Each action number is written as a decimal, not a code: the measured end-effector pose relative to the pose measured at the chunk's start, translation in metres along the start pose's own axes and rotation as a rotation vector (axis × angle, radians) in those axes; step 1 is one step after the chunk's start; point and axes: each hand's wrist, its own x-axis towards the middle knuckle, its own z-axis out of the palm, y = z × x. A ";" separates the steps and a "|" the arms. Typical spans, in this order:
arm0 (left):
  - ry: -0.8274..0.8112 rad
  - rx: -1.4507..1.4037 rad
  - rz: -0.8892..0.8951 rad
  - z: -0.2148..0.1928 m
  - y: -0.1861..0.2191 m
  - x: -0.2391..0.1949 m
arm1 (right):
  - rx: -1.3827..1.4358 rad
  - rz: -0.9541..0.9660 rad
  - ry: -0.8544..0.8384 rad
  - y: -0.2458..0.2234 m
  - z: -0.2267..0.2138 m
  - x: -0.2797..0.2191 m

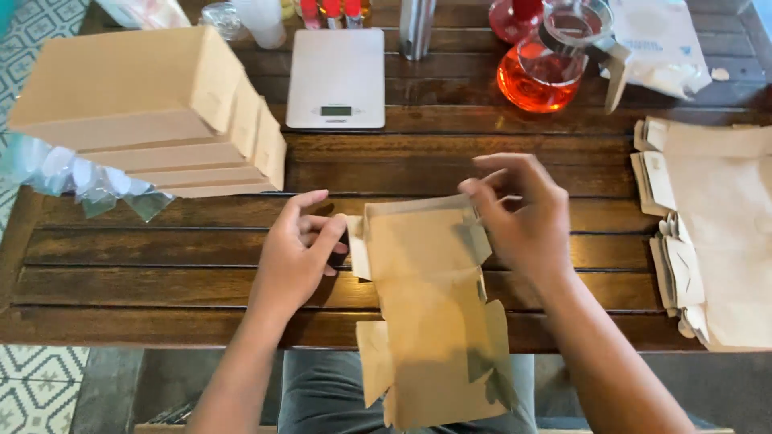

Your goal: The person assembles a flat cardboard box by folding and interlocking its tabs. They fold the side flaps, secure the bottom tabs, and then fold the top flaps to complete the box.

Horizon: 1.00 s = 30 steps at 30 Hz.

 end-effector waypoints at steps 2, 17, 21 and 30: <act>-0.027 -0.016 -0.017 -0.005 0.003 0.001 | -0.067 -0.048 -0.193 -0.053 0.013 -0.002; -0.150 -0.022 -0.037 -0.015 -0.006 0.014 | -0.269 0.156 -0.667 -0.078 0.076 0.014; -0.123 0.018 -0.028 -0.012 -0.005 0.016 | -0.195 0.213 -0.662 -0.069 0.079 0.013; -0.060 0.015 -0.072 -0.010 -0.004 0.013 | -0.084 0.272 -0.664 -0.071 0.078 0.011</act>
